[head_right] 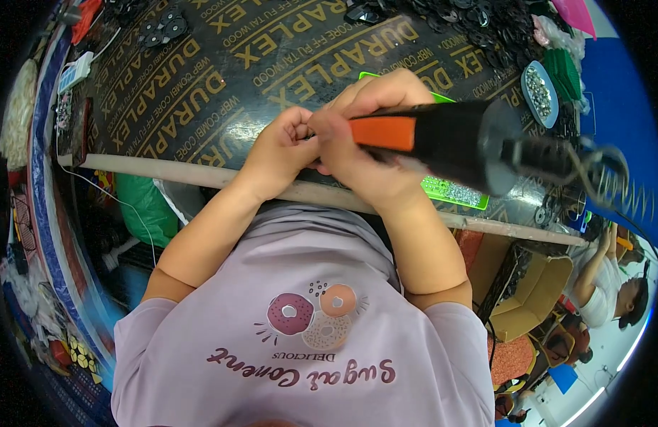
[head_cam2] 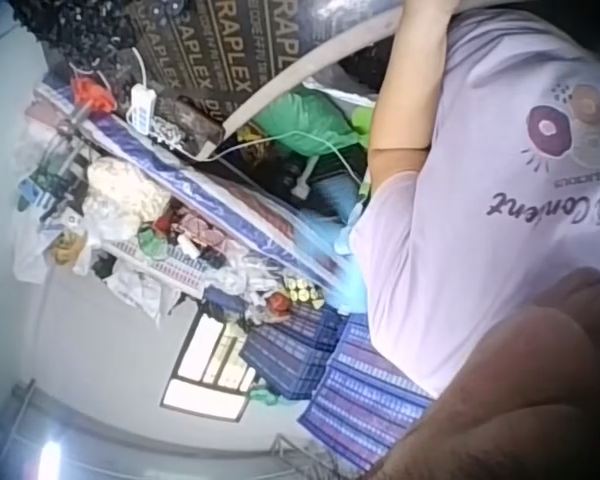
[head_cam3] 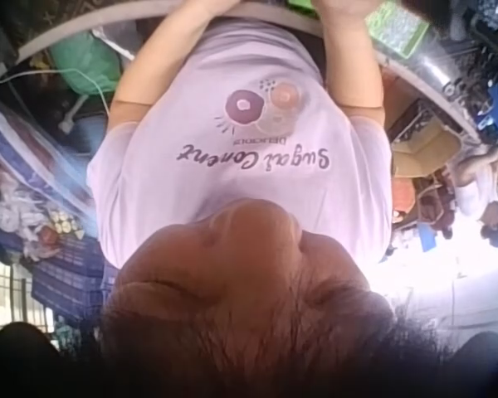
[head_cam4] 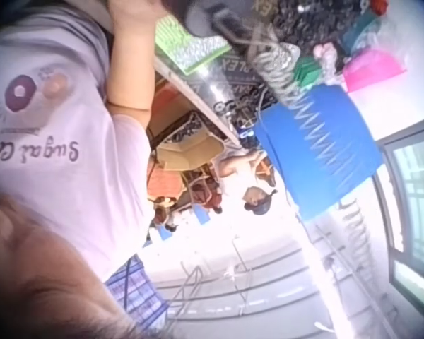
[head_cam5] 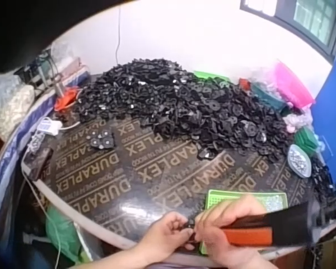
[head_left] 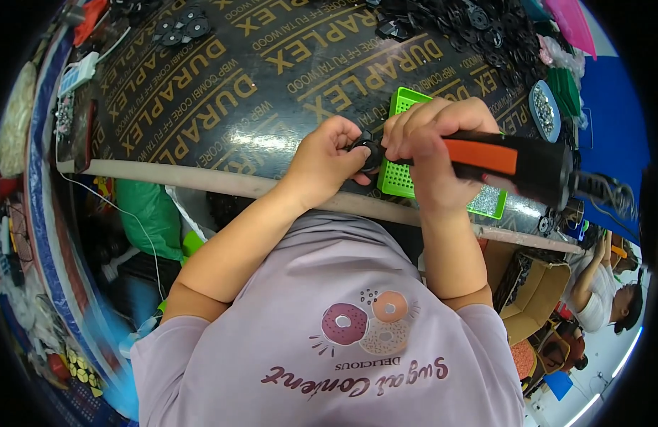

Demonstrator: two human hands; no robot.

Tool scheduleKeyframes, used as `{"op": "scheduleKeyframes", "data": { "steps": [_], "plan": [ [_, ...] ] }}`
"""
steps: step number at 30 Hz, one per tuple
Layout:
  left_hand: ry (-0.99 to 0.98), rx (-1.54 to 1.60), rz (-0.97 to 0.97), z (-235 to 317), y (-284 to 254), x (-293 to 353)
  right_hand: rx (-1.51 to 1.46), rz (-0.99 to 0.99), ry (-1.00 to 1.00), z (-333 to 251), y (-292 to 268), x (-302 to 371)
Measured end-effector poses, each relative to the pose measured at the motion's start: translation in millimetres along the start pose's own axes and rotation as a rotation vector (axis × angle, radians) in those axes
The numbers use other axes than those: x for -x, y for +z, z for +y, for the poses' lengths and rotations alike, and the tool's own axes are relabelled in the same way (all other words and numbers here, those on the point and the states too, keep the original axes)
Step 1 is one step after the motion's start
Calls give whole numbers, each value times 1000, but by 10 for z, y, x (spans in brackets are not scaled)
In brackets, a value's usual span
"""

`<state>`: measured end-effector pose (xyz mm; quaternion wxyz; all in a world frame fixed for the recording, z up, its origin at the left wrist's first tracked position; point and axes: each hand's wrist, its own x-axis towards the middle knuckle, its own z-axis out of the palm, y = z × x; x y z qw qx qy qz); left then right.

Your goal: The person assembles small black plastic components by hand, joining them together with screws using an electric screwdriver at a factory workbench.

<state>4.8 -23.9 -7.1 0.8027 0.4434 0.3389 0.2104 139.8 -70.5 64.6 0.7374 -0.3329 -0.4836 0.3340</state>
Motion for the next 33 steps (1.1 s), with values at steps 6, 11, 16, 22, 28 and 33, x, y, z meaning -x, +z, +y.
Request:
{"op": "scheduleKeyframes", "data": {
  "steps": [6, 11, 16, 22, 28, 33],
  "plan": [
    [57, -102, 8, 32, -7, 30, 232, -98, -123, 35, 15, 20],
    [60, -81, 2, 45, 13, 33, 206, -108, -106, 47, -26, 25],
    [67, -126, -22, 72, 34, 38, 215, -111, -102, -19, -38, 55],
    [-11, -108, 17, 31, 44, 32, -69, -193, -281, -277, -198, -106],
    [-14, 90, 32, 281, 21, 85, 284, 329, 24, -296, -533, 80],
    [55, 98, 17, 218, -12, 64, 289, 364, -14, -246, -578, 123]
  ]
}}
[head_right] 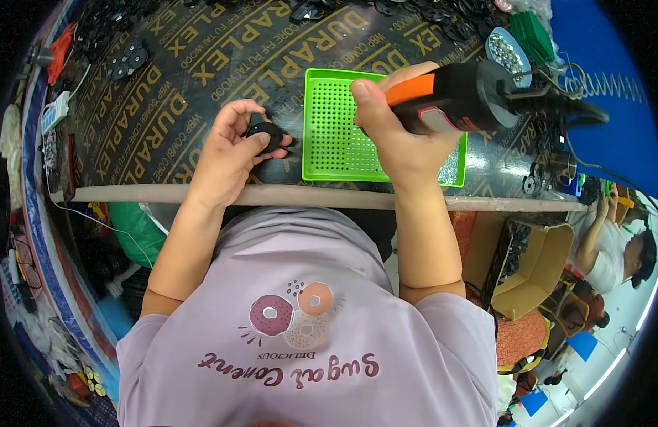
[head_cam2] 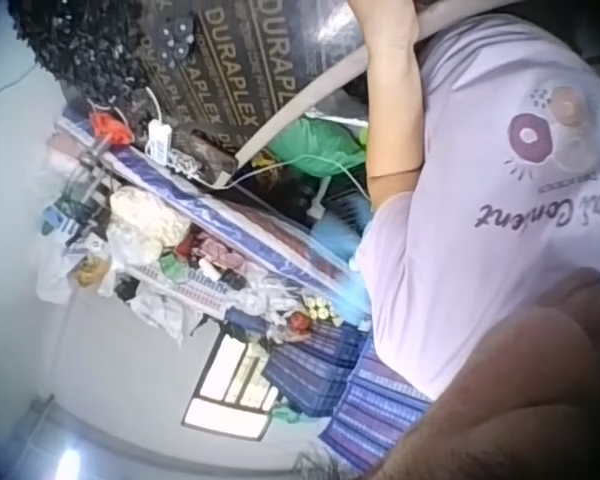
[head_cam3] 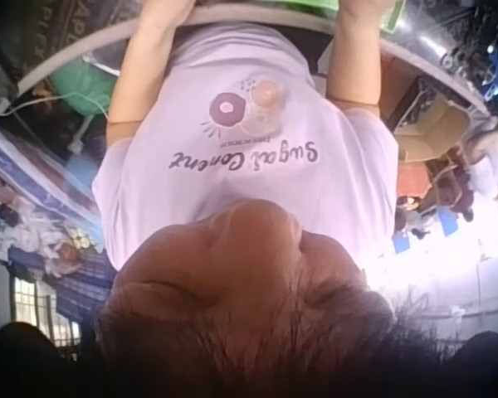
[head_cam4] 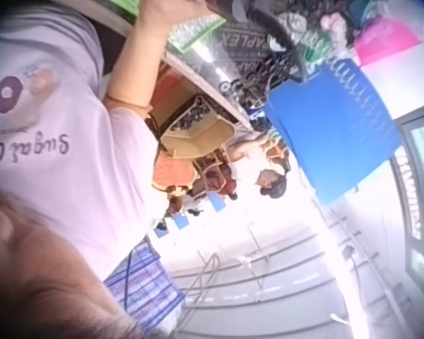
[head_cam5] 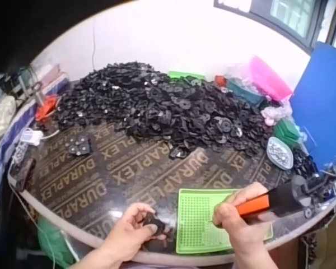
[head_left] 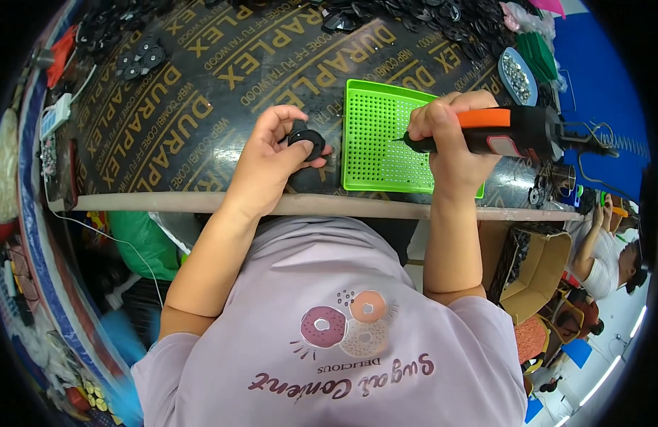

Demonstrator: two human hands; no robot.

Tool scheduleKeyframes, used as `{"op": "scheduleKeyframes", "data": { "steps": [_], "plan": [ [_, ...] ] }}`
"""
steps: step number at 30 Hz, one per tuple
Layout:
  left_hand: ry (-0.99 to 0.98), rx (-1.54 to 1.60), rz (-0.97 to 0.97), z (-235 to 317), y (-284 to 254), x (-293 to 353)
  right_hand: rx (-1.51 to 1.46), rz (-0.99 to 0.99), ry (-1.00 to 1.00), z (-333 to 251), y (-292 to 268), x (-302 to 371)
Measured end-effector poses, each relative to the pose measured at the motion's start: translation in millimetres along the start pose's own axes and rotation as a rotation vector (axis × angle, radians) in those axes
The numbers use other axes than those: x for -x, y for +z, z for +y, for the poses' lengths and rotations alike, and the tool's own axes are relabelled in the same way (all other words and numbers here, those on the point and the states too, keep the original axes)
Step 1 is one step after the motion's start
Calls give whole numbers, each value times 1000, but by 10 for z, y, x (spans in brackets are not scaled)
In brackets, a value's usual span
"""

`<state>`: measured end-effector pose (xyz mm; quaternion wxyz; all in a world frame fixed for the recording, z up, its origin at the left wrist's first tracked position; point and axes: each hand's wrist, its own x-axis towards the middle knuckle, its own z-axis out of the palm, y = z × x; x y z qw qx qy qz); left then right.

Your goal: The person assembles small black plastic components by hand, joining them together with screws using an electric screwdriver at a factory workbench.

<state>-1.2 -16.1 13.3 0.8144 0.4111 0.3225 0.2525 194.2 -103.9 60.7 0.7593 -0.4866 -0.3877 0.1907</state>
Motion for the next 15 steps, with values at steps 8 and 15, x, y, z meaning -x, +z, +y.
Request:
{"op": "scheduleKeyframes", "data": {
  "steps": [8, 15],
  "plan": [
    [7, -56, 36, 26, -14, -24, -27, -15, 18, 49, -29, 8],
    [-64, -62, 1, -16, 0, -30, -16, -16, 16, 50, 3, 18]
  ]
}}
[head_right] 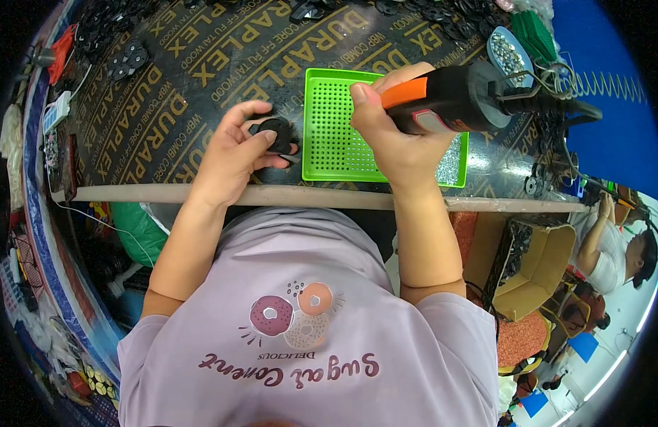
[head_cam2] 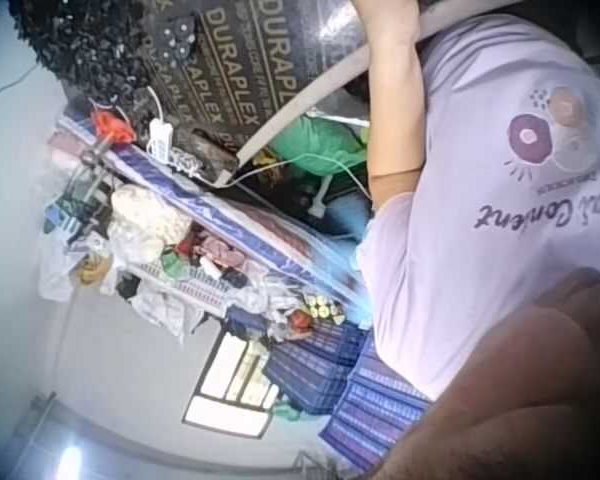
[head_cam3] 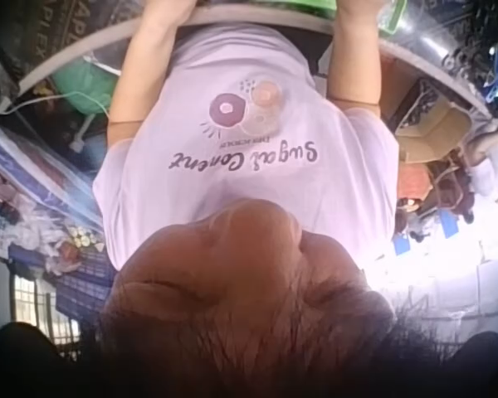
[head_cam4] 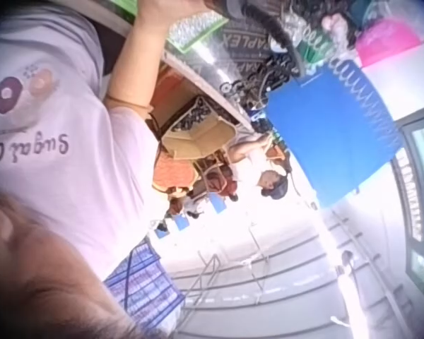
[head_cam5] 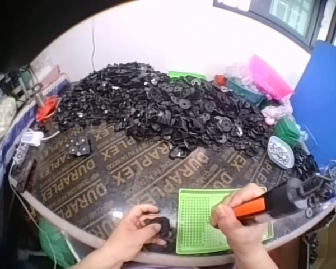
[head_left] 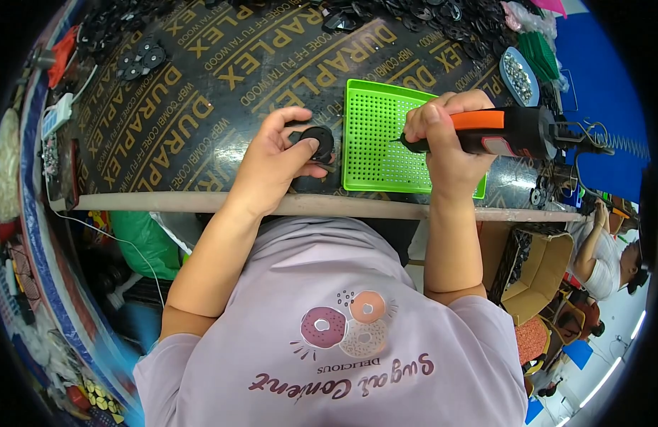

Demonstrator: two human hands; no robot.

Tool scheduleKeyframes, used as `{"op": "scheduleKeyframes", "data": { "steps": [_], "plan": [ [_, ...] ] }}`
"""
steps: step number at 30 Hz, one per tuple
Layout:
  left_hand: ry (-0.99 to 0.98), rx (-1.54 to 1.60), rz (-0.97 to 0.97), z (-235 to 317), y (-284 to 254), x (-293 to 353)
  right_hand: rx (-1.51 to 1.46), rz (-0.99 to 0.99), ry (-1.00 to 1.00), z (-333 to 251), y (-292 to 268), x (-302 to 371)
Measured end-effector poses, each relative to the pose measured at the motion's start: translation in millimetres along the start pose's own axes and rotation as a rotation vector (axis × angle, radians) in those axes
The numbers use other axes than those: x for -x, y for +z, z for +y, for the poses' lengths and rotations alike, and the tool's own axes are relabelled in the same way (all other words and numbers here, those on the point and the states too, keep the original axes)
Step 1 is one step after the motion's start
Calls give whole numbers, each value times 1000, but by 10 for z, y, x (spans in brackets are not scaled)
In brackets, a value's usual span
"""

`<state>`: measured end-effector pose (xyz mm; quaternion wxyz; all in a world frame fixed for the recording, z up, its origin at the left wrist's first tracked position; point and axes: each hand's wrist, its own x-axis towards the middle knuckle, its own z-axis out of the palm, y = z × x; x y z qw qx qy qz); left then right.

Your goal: The person assembles small black plastic components by hand, joining them together with screws using an electric screwdriver at a factory workbench.

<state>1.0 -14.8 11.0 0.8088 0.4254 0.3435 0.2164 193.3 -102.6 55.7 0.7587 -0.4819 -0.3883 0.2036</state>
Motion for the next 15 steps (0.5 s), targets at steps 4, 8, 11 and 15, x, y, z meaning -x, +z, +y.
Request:
{"op": "scheduleKeyframes", "data": {
  "steps": [4, 8, 11, 15],
  "plan": [
    [-85, -12, 13, 7, 8, -14, 104, -40, -24, -13, -27, -33],
    [-116, 13, 16, 2, 8, -25, -104, -50, -63, -137, -4, -89],
    [-116, 19, 22, -20, 14, -43, -335, -69, -50, -215, 89, -112],
    [-118, 28, 60, -10, 49, -37, -329, -128, -64, -58, 359, -75]
  ]
}}
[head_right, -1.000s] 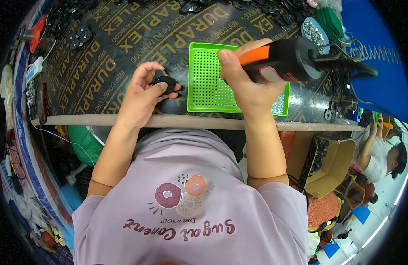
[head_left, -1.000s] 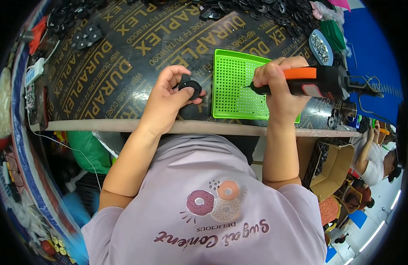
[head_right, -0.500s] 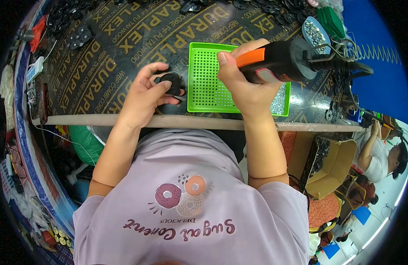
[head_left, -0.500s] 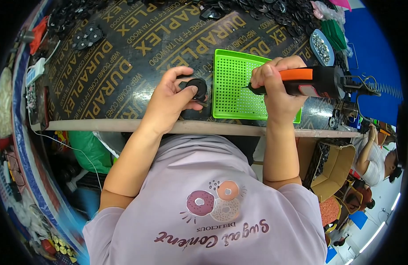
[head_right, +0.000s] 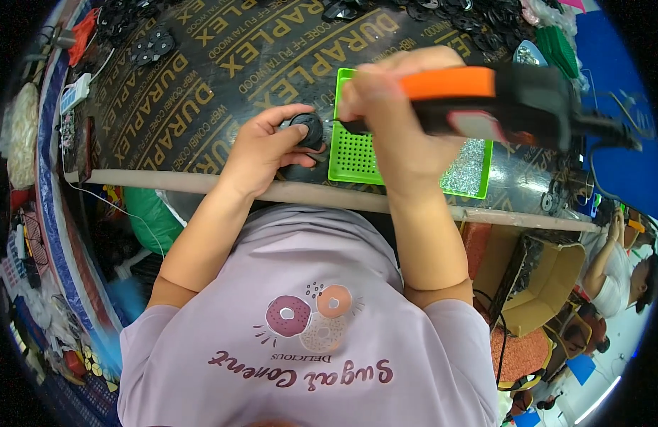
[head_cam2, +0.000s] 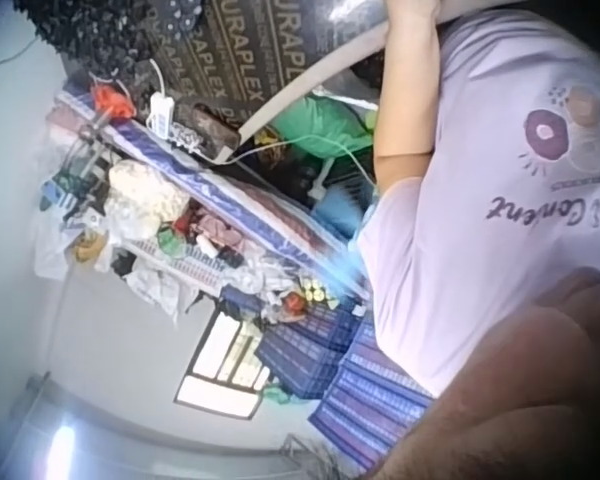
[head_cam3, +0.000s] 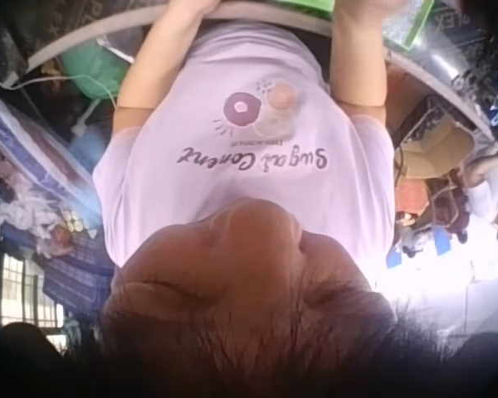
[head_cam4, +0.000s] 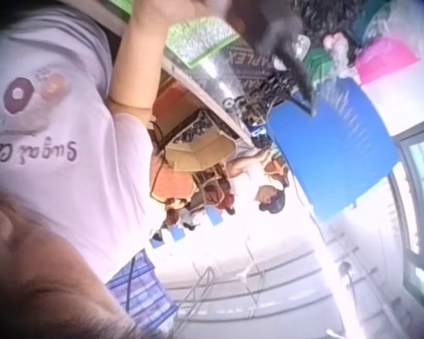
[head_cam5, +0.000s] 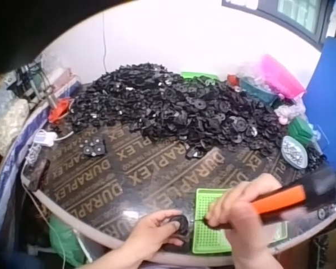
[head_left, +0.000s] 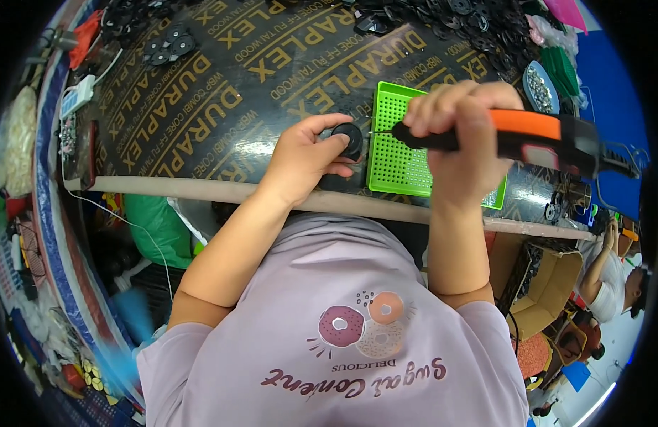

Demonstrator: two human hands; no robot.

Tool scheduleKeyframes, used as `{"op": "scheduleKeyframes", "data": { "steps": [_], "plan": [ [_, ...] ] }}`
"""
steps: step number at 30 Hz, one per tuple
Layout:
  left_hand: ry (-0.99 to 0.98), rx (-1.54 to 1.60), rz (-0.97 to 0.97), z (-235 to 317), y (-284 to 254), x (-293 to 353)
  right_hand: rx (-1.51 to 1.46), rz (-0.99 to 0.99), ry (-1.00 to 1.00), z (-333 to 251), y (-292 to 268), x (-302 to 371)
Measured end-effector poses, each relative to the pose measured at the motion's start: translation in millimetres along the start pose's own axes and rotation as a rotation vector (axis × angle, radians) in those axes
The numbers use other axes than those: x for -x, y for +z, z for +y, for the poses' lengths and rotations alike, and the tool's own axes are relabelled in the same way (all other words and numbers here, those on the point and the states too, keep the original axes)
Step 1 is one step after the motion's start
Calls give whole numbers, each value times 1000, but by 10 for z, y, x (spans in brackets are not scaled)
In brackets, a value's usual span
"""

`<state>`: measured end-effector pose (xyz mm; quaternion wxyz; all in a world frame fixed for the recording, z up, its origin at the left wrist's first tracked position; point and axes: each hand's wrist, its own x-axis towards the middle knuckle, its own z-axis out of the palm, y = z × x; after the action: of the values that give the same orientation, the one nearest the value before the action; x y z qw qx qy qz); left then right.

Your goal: The person assembles small black plastic components by hand, joining them together with screws using an electric screwdriver at a factory workbench.

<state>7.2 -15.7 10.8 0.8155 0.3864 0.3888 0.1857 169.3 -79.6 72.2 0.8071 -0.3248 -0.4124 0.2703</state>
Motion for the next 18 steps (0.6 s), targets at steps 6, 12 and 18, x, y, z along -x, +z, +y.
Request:
{"op": "scheduleKeyframes", "data": {
  "steps": [6, 12, 18],
  "plan": [
    [8, -2, 16, 25, 27, 14, 183, -96, 40, 184, 125, 4],
    [-3, -7, 14, 30, 20, 13, 257, -62, 80, 191, 229, 16],
    [9, -22, -5, -18, -29, -10, 431, -268, -14, 227, 155, 14]
  ]
}}
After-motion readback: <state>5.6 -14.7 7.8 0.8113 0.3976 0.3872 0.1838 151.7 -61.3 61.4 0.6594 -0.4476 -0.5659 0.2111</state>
